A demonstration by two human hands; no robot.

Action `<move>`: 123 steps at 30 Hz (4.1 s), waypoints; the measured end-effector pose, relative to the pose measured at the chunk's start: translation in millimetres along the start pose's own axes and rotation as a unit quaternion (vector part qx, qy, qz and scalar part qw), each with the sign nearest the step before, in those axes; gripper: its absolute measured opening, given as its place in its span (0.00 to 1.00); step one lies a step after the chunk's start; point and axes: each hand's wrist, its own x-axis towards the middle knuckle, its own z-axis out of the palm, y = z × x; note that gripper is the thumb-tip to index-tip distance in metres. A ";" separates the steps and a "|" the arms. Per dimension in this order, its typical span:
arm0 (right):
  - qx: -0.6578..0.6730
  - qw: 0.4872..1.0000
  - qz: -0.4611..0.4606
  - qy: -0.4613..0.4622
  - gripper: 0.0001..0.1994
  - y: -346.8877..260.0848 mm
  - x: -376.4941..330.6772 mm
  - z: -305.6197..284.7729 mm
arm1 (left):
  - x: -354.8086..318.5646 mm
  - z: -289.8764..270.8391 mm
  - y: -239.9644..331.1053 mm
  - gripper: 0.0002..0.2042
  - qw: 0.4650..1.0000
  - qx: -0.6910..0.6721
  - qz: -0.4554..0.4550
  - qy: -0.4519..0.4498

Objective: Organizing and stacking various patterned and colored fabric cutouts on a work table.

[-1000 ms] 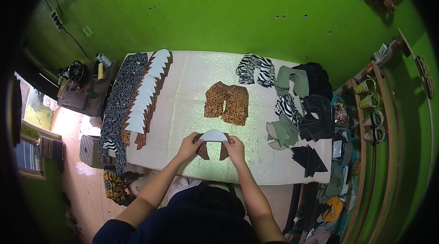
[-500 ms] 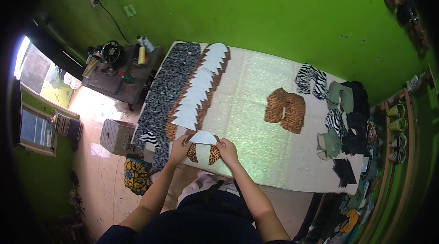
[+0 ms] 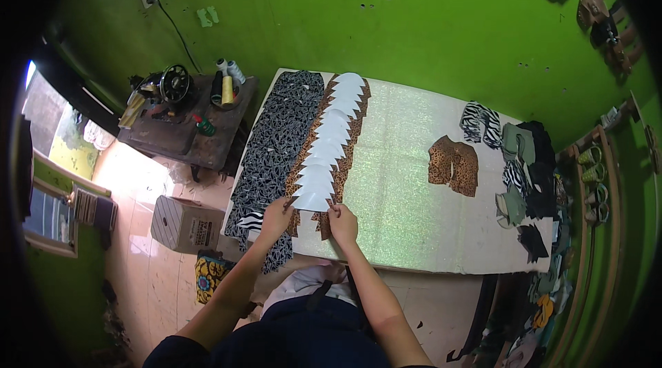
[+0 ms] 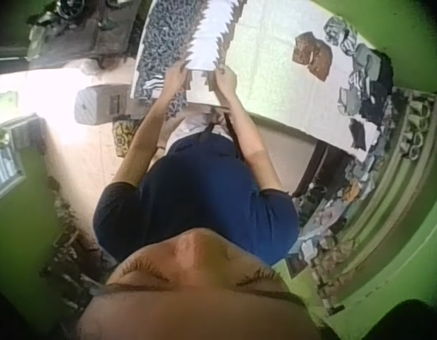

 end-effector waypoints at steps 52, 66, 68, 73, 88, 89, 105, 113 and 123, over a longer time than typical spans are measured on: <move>-0.159 0.958 -0.175 0.159 0.08 151.8 120.5 -348.7 | 64.5 240.5 298.1 0.11 0.985 0.057 0.141 -0.081; -0.205 0.955 -0.210 0.047 0.20 137.4 223.0 -358.1 | 151.1 299.1 303.0 0.23 0.967 0.161 0.197 0.017; -0.261 0.945 -0.197 0.020 0.24 134.8 227.8 -351.3 | 156.9 303.3 300.5 0.22 0.971 0.174 0.160 -0.023; -0.288 0.947 -0.139 0.011 0.23 125.2 231.6 -350.9 | 159.9 300.2 309.1 0.19 0.976 0.164 0.133 -0.044; -0.142 0.959 -0.231 0.083 0.27 119.1 212.6 -372.4 | 117.1 268.9 325.0 0.09 0.990 -0.021 0.136 -0.027; -0.142 0.958 -0.234 0.083 0.27 112.9 207.7 -373.5 | 113.4 264.0 326.1 0.08 0.974 0.030 0.224 -0.014; 0.083 0.969 -0.118 -0.201 0.11 123.9 120.4 -377.8 | 15.5 243.0 281.4 0.10 0.963 -0.257 0.005 -0.077; 0.140 0.968 -0.060 -0.197 0.15 169.7 108.6 -368.8 | -32.6 274.7 252.8 0.12 0.952 -0.240 -0.103 -0.159; -0.239 0.940 -0.239 0.055 0.20 176.2 59.9 -334.9 | -51.9 277.2 267.8 0.23 0.970 0.124 0.192 -0.087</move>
